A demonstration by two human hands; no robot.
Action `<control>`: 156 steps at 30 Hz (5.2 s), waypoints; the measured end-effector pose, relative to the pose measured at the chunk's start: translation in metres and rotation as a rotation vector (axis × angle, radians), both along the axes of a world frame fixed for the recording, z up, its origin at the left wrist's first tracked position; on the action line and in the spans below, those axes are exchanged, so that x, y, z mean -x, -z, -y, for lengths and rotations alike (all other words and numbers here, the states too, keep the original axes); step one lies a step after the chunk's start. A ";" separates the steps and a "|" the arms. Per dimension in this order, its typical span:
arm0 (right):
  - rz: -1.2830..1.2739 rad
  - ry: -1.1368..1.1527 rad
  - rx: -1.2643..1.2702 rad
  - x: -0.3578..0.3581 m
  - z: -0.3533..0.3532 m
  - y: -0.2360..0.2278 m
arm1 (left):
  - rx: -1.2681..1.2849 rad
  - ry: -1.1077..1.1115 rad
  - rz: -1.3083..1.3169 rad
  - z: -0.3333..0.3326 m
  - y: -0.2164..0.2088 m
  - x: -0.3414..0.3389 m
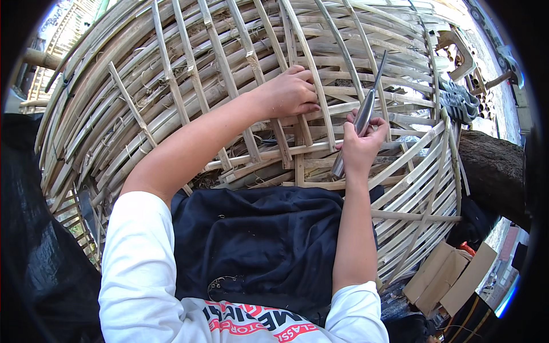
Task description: The person constructs a large bamboo structure by hand-weaving bamboo strips through a grid-like frame and trimming the strips using a knife.
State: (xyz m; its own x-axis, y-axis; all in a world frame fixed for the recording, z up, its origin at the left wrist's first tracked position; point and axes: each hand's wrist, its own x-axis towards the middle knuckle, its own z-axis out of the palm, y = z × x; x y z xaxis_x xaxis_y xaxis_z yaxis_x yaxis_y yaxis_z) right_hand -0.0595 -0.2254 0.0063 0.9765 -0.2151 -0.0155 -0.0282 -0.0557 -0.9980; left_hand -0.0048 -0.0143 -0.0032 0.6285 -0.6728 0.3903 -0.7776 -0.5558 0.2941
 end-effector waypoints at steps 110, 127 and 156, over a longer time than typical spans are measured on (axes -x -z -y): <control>0.068 -0.217 0.634 0.075 -0.011 -0.022 | 0.100 -0.896 0.048 -0.076 -0.041 0.177; 0.090 -0.156 0.715 0.052 -0.056 0.009 | 0.045 -0.796 -0.703 -0.166 -0.020 0.240; 0.099 -0.199 0.737 0.063 -0.068 0.009 | 0.282 -1.391 -0.736 -0.174 -0.042 0.306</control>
